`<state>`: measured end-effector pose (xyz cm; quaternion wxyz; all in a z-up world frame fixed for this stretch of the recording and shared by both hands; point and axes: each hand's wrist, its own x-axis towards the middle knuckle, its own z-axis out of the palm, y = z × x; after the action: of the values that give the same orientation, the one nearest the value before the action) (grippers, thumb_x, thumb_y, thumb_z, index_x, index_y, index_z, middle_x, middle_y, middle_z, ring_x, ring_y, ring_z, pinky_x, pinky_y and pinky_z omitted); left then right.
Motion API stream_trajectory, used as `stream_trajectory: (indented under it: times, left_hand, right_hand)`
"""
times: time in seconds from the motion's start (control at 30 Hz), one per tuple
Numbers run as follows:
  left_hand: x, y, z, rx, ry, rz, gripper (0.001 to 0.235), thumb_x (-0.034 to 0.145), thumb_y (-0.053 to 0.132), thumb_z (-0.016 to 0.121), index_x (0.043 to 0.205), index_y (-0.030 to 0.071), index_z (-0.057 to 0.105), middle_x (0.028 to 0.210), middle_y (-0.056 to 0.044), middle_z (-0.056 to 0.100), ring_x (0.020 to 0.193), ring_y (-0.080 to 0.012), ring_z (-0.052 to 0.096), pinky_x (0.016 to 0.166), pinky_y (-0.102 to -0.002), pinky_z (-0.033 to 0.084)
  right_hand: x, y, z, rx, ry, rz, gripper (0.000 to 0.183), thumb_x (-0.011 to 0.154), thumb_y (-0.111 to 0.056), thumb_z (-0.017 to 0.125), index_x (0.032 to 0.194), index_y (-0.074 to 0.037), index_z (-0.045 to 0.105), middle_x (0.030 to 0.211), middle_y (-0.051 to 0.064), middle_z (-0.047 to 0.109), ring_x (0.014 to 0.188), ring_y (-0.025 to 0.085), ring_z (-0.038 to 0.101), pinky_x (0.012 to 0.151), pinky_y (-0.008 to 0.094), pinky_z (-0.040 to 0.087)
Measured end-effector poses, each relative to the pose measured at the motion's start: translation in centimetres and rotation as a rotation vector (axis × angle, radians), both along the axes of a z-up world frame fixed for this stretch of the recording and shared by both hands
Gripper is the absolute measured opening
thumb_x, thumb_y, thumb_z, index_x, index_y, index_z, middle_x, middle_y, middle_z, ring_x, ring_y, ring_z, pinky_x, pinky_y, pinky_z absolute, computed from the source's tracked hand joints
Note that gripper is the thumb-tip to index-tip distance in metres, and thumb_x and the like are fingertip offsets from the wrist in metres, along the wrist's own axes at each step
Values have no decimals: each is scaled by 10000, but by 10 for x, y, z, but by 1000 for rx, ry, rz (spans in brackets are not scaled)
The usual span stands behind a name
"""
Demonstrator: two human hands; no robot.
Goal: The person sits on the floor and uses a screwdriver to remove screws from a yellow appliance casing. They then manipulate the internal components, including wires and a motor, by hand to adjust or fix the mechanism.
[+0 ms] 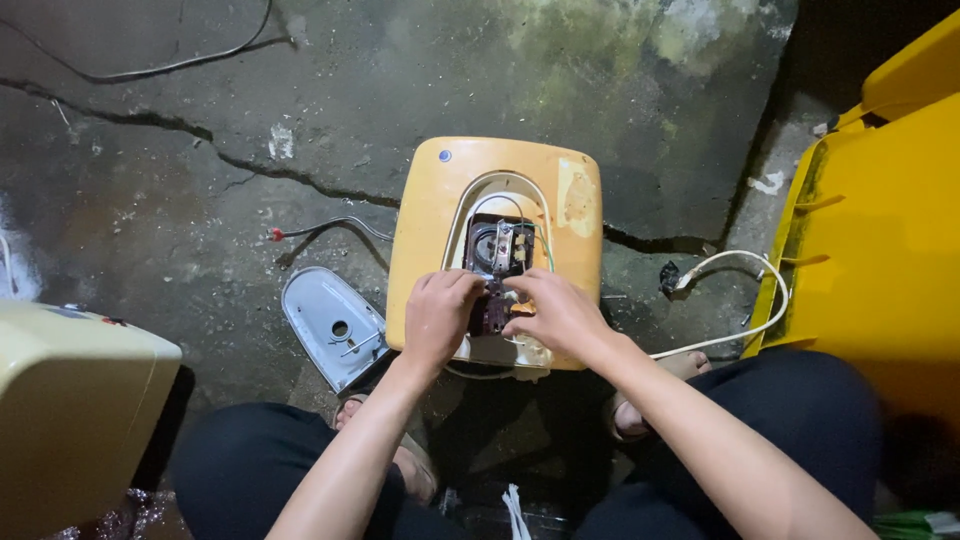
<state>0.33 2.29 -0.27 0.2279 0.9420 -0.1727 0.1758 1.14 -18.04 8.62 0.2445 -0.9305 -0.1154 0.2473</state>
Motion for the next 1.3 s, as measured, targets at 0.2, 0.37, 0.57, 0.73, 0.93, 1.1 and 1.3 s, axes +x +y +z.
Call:
stream_trajectory:
  times: [0.2,0.37,0.57,0.73,0.93,1.1,1.3]
  left_hand:
    - [3,-2,5,-236,184,97,100,1000,322,684,1044,246,731,913,2,741,915,-231,730,865,-378,562]
    - [16,75,6,-202,418,319,202,924,231,717,1109,159,757,1010,-93,752,1008,-335,718,930,-449,547]
    - [-6,151,-33,64,830,613,303,839,294,760,1135,231,784,1066,-62,770,1059,-363,728,926,-526,559]
    - [-19,158,-13,73,909,619,413,810,294,810,1218,240,776,1111,-68,782,1045,-370,743,910,-534,565]
    - [-8,114,74,-151,722,573,321,969,266,643,1264,178,736,1168,-90,749,1083,-341,708,990,-499,515]
    - [-2,87,58,-338,317,263,245,972,213,708,1162,63,748,1020,-142,755,961,-339,726,936,-459,538]
    - [1,29,61,-350,254,-198,612,842,315,842,1317,-4,626,1215,-229,672,1214,-410,608,1093,-486,452]
  right_hand:
    - [2,2,-19,-21,-58,47,765,734,-360,891,1402,-132,597,1304,76,625,1248,319,587,986,505,540]
    - [1,-1,-21,-48,-48,59,691,789,-323,858,1400,-126,601,1301,75,627,1255,294,592,981,481,538]
    - [0,-5,-15,-61,-75,98,622,818,-303,817,1381,-131,616,1295,82,645,1250,293,605,978,482,541]
    - [2,-1,-9,-80,-58,107,586,843,-254,799,1386,-123,620,1305,82,652,1231,279,622,981,468,541]
    - [13,-4,-5,-39,-16,-18,310,892,-126,724,1202,-144,726,1147,56,743,1084,279,713,931,465,552]
    - [22,-11,-24,-73,-36,-88,237,894,-157,720,1129,-165,752,1100,45,781,1055,318,730,924,468,572]
    - [22,-20,-22,-57,-43,-163,291,908,-192,685,1190,-206,758,1057,54,790,1103,347,696,952,506,558]
